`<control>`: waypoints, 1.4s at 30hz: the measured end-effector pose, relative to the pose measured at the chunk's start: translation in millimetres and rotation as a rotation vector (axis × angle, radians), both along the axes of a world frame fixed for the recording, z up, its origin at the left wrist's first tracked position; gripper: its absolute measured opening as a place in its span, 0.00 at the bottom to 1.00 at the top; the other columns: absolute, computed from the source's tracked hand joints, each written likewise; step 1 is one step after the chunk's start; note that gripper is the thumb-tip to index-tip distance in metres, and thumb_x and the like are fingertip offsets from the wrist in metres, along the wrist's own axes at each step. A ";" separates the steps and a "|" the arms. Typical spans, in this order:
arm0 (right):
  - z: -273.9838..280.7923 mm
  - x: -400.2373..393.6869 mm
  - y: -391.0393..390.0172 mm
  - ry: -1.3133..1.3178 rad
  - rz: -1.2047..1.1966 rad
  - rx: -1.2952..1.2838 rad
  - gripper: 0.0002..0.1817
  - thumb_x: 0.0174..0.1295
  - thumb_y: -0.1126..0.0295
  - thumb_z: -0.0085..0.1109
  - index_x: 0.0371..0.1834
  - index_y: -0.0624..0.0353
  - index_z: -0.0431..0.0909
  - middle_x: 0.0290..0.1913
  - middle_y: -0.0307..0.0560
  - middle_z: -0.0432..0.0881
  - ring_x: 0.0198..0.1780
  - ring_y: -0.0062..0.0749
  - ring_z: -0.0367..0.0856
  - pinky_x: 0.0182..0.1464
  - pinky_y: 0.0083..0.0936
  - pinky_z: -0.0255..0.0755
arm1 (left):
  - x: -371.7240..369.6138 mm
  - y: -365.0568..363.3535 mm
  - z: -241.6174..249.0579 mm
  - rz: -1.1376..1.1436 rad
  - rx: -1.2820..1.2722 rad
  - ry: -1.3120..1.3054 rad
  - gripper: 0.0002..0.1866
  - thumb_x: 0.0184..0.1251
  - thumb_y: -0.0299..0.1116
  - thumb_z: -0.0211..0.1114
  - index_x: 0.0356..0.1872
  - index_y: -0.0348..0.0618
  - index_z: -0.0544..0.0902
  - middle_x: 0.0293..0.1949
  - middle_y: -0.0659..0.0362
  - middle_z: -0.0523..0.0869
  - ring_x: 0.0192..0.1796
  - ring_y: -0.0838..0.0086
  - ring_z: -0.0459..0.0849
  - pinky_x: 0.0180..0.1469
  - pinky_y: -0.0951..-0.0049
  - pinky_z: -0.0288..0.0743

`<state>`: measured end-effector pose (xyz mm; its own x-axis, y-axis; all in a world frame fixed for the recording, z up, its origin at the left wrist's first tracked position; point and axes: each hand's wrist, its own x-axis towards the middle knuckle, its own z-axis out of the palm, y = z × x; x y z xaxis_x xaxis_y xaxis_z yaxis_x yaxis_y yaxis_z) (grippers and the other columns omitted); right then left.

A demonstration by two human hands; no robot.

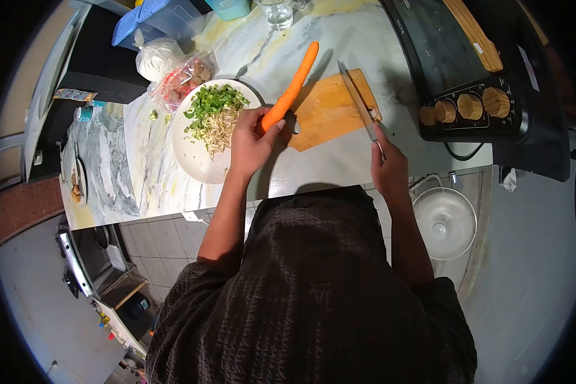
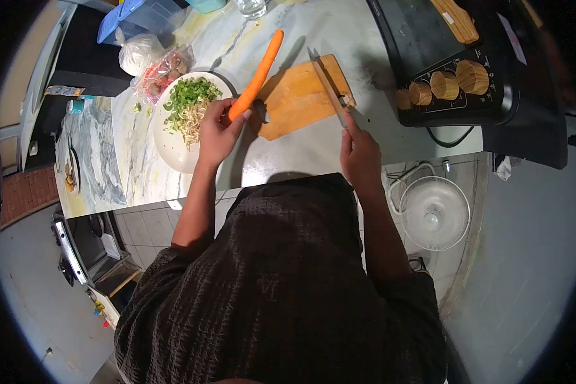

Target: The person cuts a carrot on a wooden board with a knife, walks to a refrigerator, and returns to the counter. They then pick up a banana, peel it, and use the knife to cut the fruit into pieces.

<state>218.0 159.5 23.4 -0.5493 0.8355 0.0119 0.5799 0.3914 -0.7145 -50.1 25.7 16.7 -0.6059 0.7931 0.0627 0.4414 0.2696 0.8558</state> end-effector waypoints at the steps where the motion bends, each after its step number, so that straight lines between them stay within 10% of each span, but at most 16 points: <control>1: 4.5 -4.0 -2.9 -0.003 0.002 -0.041 0.24 0.69 0.72 0.54 0.69 0.50 0.73 0.33 0.59 0.81 0.36 0.53 0.82 0.42 0.41 0.75 | 1.9 -0.1 0.3 0.000 -0.003 -0.001 0.18 0.64 0.29 0.74 0.51 0.31 0.81 0.45 0.57 0.80 0.45 0.75 0.82 0.49 0.76 0.77; 31: 0.8 30.0 57.8 0.065 0.211 -0.051 0.22 0.70 0.71 0.55 0.68 0.45 0.75 0.41 0.57 0.84 0.40 0.48 0.84 0.45 0.36 0.77 | 15.9 12.5 1.5 0.071 0.017 -0.063 0.18 0.63 0.30 0.75 0.51 0.32 0.82 0.44 0.58 0.80 0.43 0.76 0.82 0.46 0.76 0.77; 42: 1.5 25.6 60.1 0.107 0.030 -0.106 0.22 0.73 0.69 0.53 0.70 0.51 0.73 0.47 0.55 0.86 0.39 0.30 0.83 0.48 0.27 0.76 | 13.9 13.6 15.4 -0.071 -0.100 0.200 0.17 0.56 0.33 0.74 0.45 0.35 0.85 0.40 0.48 0.84 0.42 0.55 0.85 0.43 0.62 0.79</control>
